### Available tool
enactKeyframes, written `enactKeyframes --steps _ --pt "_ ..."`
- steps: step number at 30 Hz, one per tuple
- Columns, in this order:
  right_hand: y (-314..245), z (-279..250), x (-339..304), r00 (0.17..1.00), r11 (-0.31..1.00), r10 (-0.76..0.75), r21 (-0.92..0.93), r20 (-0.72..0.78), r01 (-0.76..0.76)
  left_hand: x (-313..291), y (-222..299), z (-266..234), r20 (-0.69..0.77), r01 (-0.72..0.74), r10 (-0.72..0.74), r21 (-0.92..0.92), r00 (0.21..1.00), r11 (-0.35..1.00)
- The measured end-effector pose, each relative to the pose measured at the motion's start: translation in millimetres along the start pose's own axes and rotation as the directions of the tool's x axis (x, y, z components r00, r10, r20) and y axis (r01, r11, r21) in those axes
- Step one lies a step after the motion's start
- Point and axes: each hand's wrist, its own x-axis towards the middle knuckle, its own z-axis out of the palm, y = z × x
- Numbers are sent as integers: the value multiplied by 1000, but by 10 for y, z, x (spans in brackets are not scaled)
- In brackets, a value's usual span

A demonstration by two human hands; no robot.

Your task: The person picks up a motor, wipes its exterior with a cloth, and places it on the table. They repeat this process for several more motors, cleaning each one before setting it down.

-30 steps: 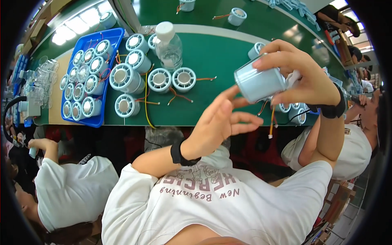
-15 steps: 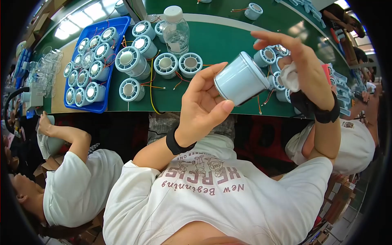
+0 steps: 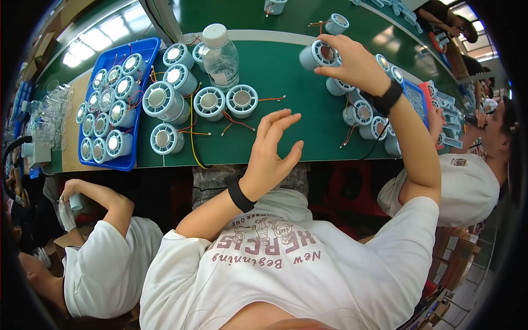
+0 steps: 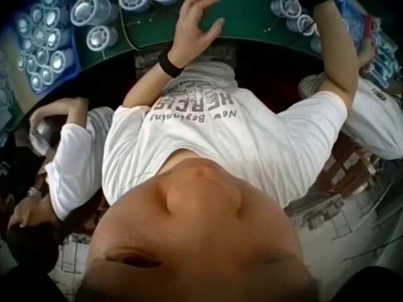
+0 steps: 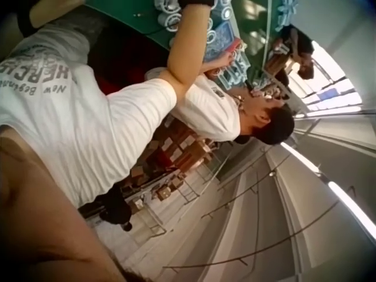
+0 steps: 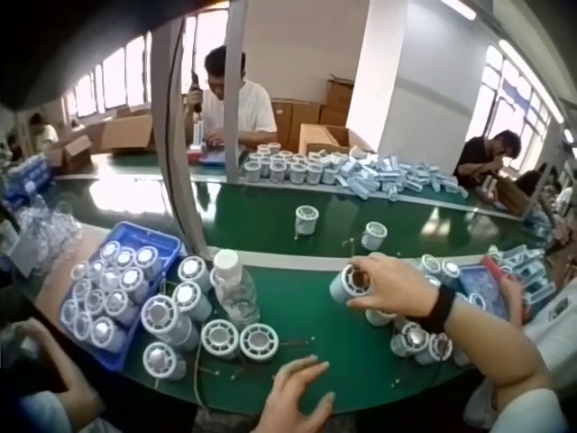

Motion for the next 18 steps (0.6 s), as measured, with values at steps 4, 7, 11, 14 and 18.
enactKeyframes --steps 4,7,11,14,18 --pt "183 173 143 990 981 108 -171 94 -91 -69 -86 7 50 51 -51 5 997 999" --pt "348 283 186 978 986 107 -146 178 -81 -90 -189 2 55 19 -21 29 998 999" --pt "470 314 195 993 993 17 -118 116 -4 -79 -242 -8 41 -10 8 45 999 999" --pt "520 -5 407 981 985 164 -63 108 -158 -58 -283 -14 15 -13 12 41 1000 999" --pt "1348 -267 630 916 910 400 -102 -31 -401 -8 -296 -4 -11 -28 28 18 1000 999"
